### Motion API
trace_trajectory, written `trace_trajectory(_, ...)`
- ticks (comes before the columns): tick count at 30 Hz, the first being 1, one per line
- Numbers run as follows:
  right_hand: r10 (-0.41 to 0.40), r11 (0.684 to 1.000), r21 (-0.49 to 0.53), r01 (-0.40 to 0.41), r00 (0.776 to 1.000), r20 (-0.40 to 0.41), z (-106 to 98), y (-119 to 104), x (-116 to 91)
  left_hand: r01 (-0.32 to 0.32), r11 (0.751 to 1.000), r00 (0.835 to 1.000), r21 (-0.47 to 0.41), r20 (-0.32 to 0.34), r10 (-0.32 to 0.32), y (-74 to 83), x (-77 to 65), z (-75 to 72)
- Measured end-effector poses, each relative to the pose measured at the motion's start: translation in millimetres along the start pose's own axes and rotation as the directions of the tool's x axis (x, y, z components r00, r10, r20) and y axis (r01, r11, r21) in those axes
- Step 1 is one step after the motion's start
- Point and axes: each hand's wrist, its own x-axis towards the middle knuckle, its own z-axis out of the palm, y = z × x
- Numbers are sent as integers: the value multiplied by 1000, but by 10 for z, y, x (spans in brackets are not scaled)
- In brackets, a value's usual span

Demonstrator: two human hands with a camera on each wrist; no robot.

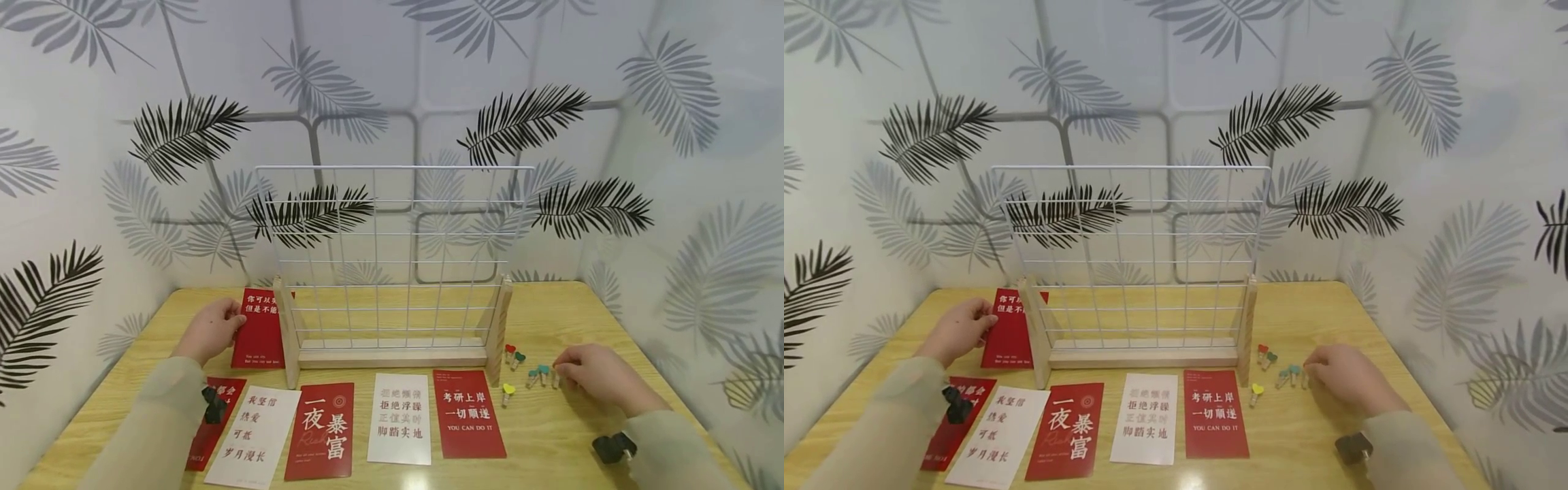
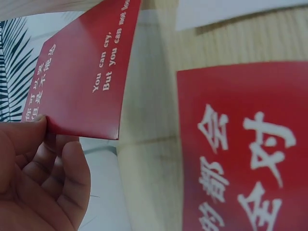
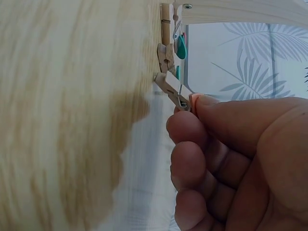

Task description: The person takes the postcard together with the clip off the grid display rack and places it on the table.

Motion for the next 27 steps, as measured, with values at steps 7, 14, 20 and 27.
trace_trajectory(7,-28,998,-64,29,999,16,2,26,12,65,998,998,14,18,-65,-55,9,39)
trace_trajectory(14,-34,993,-111,36,999,21,20,0,28,106,994,994,21,37,-106,-88,-5,44)
trace_trajectory(20,-11,987,-158,9,1000,-8,15,-46,36,81,996,996,44,34,-83,-81,-21,25)
trace_trajectory(27,45,980,-193,-52,998,-37,-42,-118,26,47,996,999,71,4,-47,-41,-97,-7)
